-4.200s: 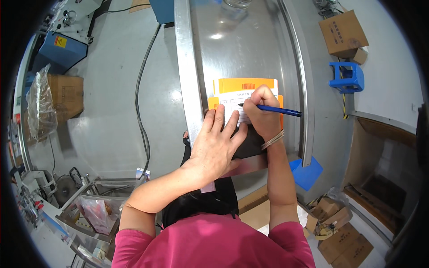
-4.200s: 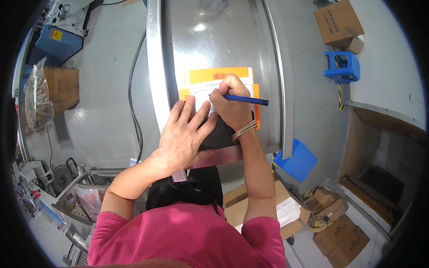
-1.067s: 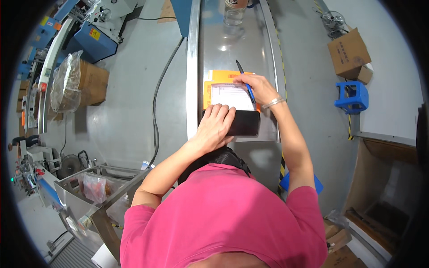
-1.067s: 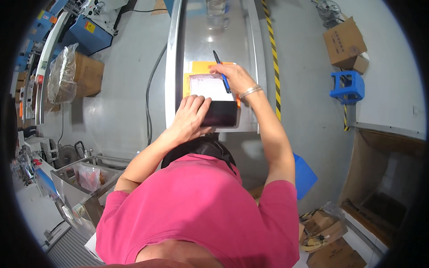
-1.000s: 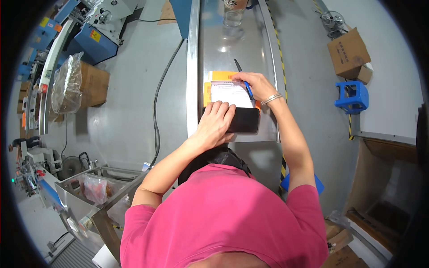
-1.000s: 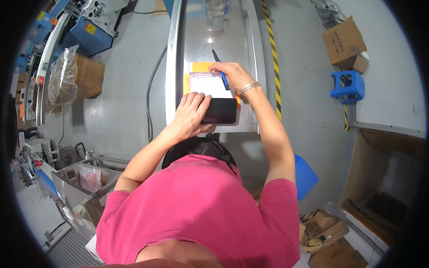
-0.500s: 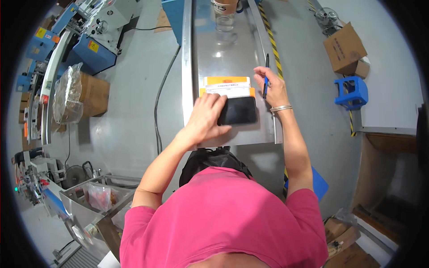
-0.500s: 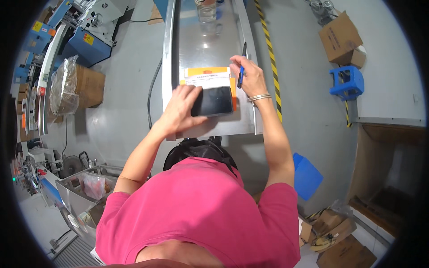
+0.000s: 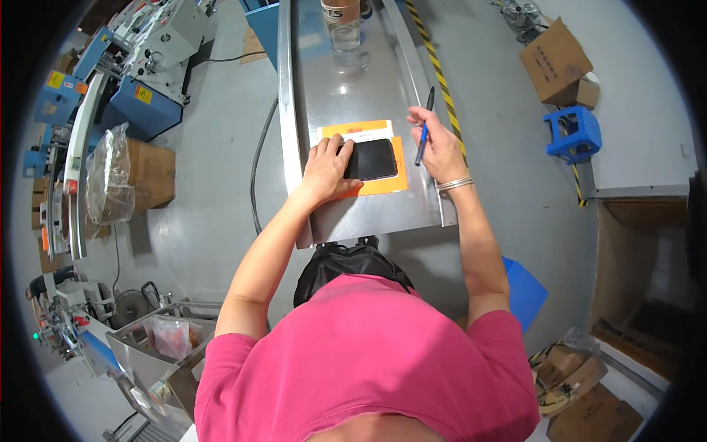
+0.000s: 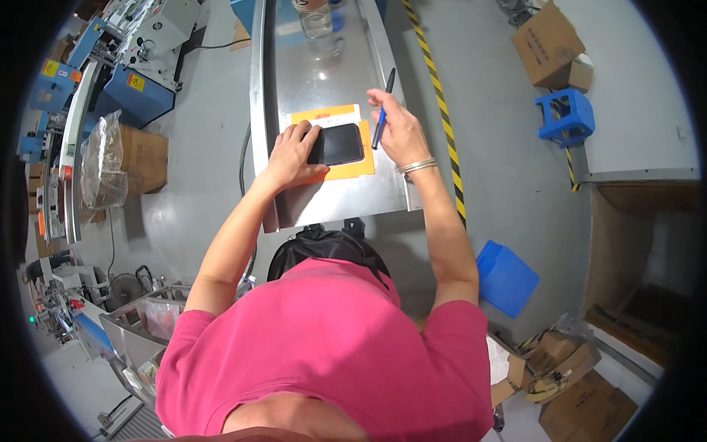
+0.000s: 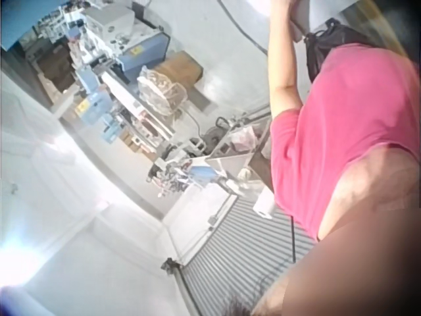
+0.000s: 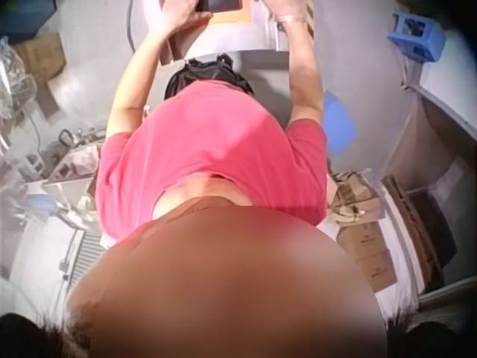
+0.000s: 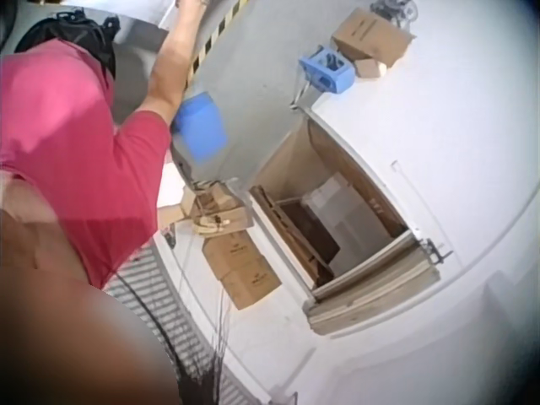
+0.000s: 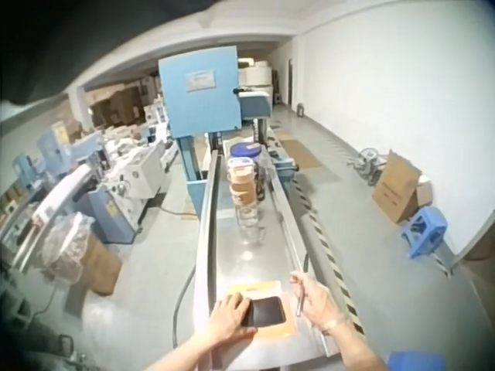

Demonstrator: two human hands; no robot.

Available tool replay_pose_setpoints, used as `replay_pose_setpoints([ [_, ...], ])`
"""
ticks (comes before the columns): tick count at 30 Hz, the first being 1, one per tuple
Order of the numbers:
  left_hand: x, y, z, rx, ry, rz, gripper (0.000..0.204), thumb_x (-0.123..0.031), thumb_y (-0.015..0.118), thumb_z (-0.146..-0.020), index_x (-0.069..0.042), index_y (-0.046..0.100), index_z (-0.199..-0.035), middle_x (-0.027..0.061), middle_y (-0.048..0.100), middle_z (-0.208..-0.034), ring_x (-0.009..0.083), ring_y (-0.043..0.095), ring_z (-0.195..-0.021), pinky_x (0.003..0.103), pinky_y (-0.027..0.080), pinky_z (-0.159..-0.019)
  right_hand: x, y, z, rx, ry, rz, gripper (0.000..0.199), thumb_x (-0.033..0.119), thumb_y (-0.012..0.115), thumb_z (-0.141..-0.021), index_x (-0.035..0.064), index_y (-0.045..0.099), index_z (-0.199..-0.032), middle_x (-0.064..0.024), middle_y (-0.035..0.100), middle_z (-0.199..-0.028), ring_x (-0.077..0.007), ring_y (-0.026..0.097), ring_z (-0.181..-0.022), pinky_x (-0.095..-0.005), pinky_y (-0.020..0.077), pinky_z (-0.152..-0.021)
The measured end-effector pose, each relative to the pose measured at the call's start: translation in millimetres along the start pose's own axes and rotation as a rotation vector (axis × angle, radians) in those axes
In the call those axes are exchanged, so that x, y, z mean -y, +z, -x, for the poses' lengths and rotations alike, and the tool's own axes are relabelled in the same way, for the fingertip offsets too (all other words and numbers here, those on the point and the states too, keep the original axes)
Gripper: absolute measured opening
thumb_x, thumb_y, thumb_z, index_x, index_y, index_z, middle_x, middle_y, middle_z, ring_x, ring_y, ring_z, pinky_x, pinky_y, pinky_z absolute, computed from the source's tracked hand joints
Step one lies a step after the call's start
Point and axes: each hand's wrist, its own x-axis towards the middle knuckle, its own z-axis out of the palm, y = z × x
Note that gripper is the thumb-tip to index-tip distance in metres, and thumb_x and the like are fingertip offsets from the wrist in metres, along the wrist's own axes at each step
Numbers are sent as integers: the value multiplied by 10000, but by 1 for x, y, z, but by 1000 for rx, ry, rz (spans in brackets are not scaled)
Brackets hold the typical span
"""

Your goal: Inspecting paper stacks and writing on production labels in a paper mill.

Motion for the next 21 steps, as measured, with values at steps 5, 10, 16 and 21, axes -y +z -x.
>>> replay_pose_setpoints([
  [5, 11, 4, -10, -96, 64, -67, 825, -392, 814, -639, -52, 463, -1304, 157, 505, -1243, 343, 453, -1205, 442, 360, -1000, -9, 2, -1, 89, -108, 113, 335, 25, 532, -873, 91, 538, -1201, -151, 650, -1063, -342, 631, -972, -382, 519, -817],
  [10, 16, -3, -38, -60, -17, -61, 842, -440, 791, -667, -52, 447, -1330, 154, 500, -1290, 347, 458, -1213, 449, 371, -985, 3, 6, -7, 76, 7, 63, 357, 61, 590, -874, 82, 533, -1226, -140, 664, -1076, -245, 672, -909, -326, 533, -721],
  [16, 19, -5, -46, -17, -57, -90, 873, -506, 757, -697, -66, 420, -1371, 167, 501, -1262, 353, 449, -1221, 464, 369, -975, 3, 5, -8, 57, -16, 86, 328, 124, 596, -911, 83, 533, -1230, -151, 668, -1067, -247, 671, -956, -328, 529, -757],
  [21, 26, -9, -51, 108, -67, -115, 881, -518, 752, -699, -120, 396, -1400, 175, 461, -1300, 358, 427, -1234, 467, 372, -966, 10, -3, -5, 45, 23, 56, 288, 159, 568, -942, 79, 535, -1217, -185, 671, -1038, -310, 661, -994, -361, 521, -819],
])
